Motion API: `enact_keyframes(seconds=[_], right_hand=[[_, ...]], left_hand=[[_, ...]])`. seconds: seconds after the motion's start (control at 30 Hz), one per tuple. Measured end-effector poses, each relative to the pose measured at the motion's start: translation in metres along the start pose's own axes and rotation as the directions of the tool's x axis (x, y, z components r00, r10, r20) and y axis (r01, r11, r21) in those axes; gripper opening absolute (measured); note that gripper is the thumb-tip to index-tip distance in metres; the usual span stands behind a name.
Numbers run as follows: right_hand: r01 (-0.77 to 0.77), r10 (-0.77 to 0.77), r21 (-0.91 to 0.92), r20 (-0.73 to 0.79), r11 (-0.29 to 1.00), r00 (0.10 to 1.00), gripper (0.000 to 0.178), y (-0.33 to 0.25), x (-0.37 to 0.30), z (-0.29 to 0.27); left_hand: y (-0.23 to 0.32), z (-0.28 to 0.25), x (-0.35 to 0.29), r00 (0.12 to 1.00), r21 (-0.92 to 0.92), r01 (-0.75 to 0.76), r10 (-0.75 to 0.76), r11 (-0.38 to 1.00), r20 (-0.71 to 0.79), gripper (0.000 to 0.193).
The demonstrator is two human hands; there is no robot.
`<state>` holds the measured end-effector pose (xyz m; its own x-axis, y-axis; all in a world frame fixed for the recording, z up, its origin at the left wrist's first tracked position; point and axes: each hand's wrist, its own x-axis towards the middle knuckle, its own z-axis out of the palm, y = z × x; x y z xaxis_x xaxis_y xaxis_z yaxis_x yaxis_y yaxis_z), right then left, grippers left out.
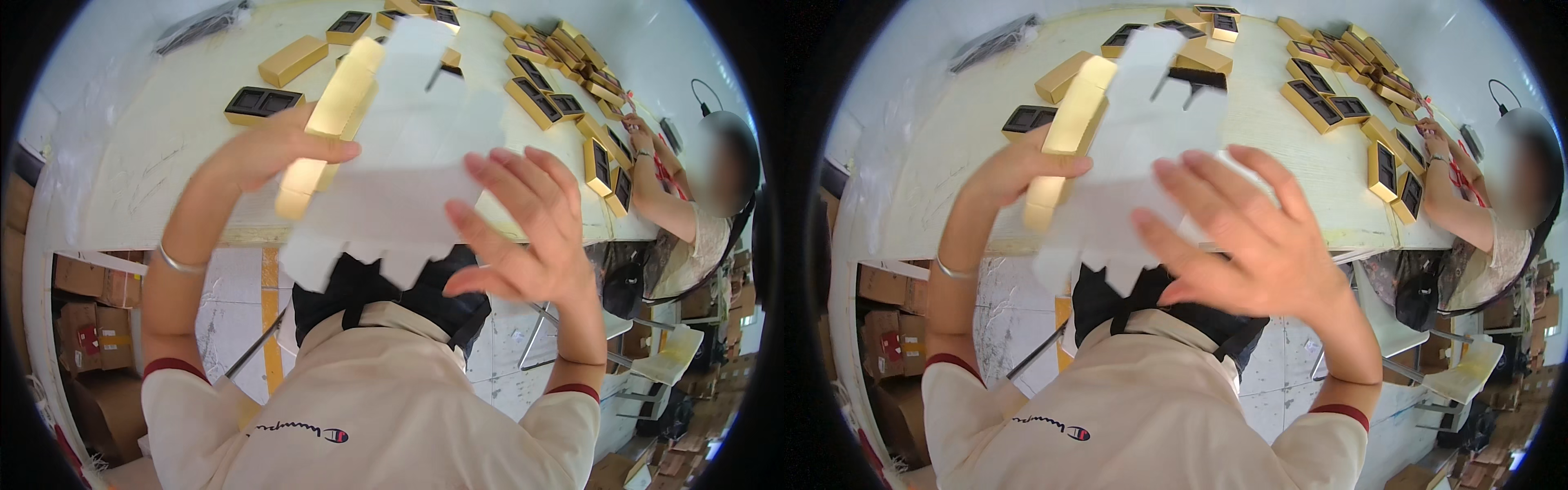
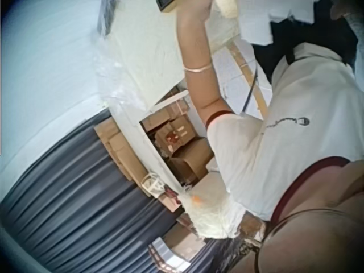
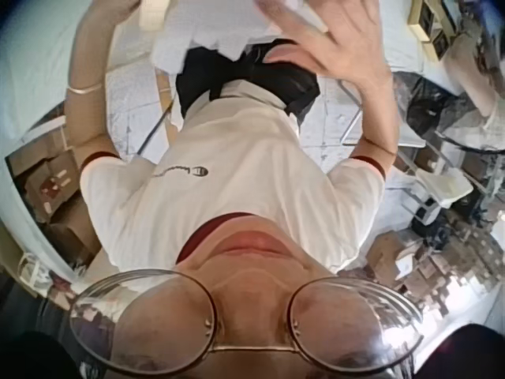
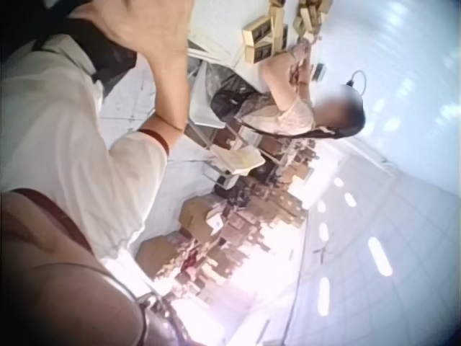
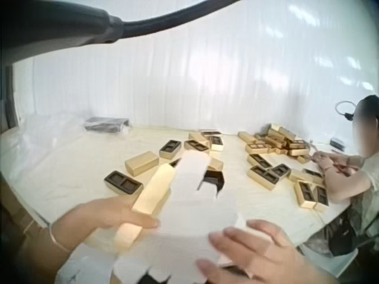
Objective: The person folds flat white cardboard pieces into small rectangular boxes, then places black plastic inserts into each box. The process is repeated continuously with multiple units.
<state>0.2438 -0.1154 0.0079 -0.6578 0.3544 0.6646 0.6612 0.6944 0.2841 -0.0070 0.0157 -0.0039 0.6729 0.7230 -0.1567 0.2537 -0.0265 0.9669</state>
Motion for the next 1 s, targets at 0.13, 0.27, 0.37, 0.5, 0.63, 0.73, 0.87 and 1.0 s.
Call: enact_keyframes(seconds=[0.13, 0.27, 0.37, 0.5, 0.63, 0.73, 0.87, 1.0], right_hand=[[-0.001, -0.002, 0.048, 0.072, 0.999, 0.997, 0.033, 0.018, -0.022, 0.012], [-0.204, 0.121, 0.33, 0.256, 0.922, 0.959, 0.02, 0.037, -0.011, 0.025], [-0.401, 0.22, 0.532, 0.372, 0.745, 0.902, 0.008, 0.048, -0.014, 0.058], [-0.736, 0.325, 0.471, 0.684, 0.487, 0.653, 0.008, 0.054, -0.002, 0.08], [-0.61, 0.341, 0.416, 0.557, 0.675, 0.757, 0.019, 0.041, 0.005, 0.072], [-0.282, 0.158, 0.4, 0.317, 0.872, 0.935, 0.025, 0.039, -0.009, 0.067], [-0.218, 0.08, 0.395, 0.338, 0.892, 0.938, 0.025, 0.036, -0.016, 0.068], [-0.213, 0.039, 0.368, 0.428, 0.905, 0.903, 0.021, 0.04, -0.007, 0.072]], left_hand=[[0.016, -0.007, 0.022, 0.978, 0.317, 0.006, -0.071, 0.948, 0.195, 0.057], [0.017, 0.005, 0.04, 0.985, 0.725, -0.171, 0.115, 0.667, 0.127, 0.054], [0.017, 0.03, 0.022, 0.839, 0.908, -0.192, 0.542, 0.371, -0.044, 0.044], [0.01, 0.054, -0.015, 0.929, 0.842, -0.273, 0.354, 0.465, 0.106, 0.033], [-0.024, 0.058, -0.018, 0.769, 0.898, -0.373, 0.62, 0.233, 0.158, 0.026], [-0.031, 0.058, -0.019, 0.762, 0.895, -0.383, 0.625, 0.229, 0.166, 0.02], [-0.03, 0.057, -0.014, 0.813, 0.894, -0.396, 0.533, 0.209, 0.235, 0.015], [-0.03, 0.046, -0.006, 0.813, 0.869, -0.406, 0.546, 0.282, 0.203, 0.011]])
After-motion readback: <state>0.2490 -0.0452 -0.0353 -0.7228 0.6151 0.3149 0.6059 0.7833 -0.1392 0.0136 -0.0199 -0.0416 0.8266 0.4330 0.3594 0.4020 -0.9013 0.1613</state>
